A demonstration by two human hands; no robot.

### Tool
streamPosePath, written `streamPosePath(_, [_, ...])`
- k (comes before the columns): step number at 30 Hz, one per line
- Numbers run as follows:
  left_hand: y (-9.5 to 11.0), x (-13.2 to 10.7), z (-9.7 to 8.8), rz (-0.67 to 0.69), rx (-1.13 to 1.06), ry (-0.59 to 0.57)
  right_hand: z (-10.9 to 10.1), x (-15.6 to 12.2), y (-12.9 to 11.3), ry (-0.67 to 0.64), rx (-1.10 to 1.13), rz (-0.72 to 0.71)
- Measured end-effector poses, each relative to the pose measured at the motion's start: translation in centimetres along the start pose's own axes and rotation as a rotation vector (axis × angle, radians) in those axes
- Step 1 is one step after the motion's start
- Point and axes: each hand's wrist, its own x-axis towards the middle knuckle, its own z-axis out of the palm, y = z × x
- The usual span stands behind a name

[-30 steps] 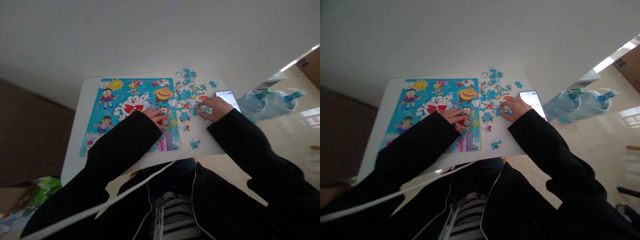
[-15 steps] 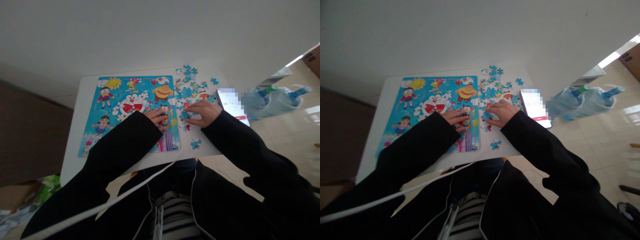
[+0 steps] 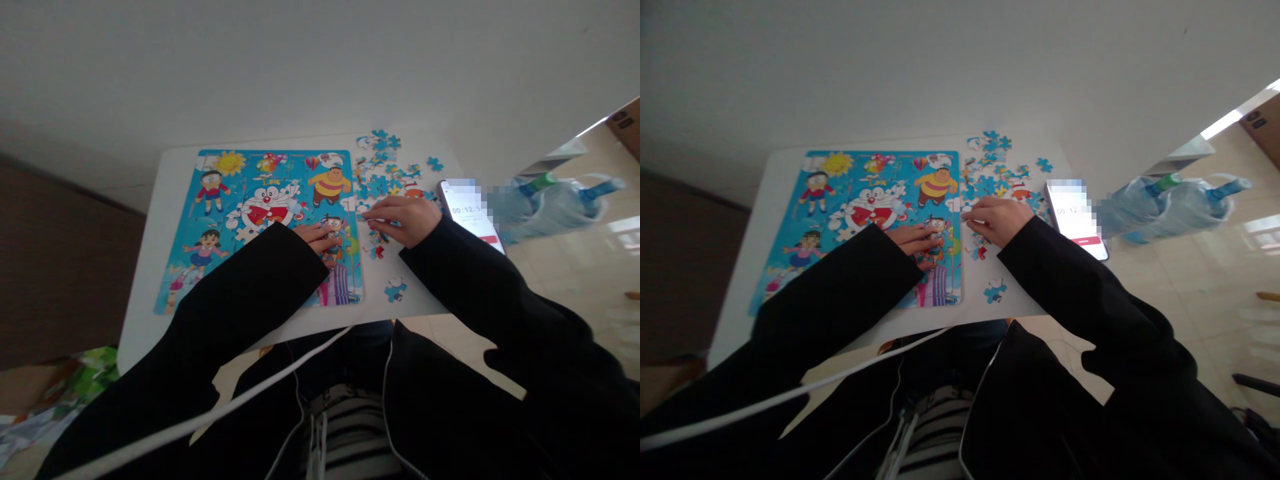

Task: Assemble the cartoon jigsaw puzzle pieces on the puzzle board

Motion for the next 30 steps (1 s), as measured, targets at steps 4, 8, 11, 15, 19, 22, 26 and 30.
streamPosePath(4, [0.3, -0.2, 0.0, -0.039, 0.002, -0.021, 0.9, 2.0, -0.3, 0.070, 0.015, -0.065])
streamPosePath(8, [0.8, -0.1, -0.4, -0.023, 0.016, -0.009, 2.5, 3.4, 0.1, 0.047, 0.019, -0.122])
streamPosePath(11, [1.1, -0.2, -0.6, -0.031, 0.022, -0.008, 3.3, 3.4, 0.6, 0.034, 0.034, -0.184])
streamPosePath(15, [1.3, -0.3, -0.8, -0.065, 0.021, -0.043, 3.7, 3.1, 0.9, 0.077, 0.079, -0.239])
streamPosePath(19, [1.4, -0.3, -0.9, -0.064, 0.026, -0.044, 3.8, 3.1, 0.6, 0.134, 0.094, -0.168])
streamPosePath(22, [1.5, -0.3, -1.0, -0.072, 0.034, -0.051, 3.8, 3.1, 0.4, 0.175, 0.096, -0.090])
streamPosePath(26, [1.7, -0.1, -1.4, -0.093, 0.039, -0.073, 3.9, 3.0, 0.4, 0.172, 0.140, -0.075])
streamPosePath(30, [1.9, 0.2, -1.8, -0.079, 0.038, -0.111, 4.1, 3.1, 0.7, 0.207, 0.200, -0.062])
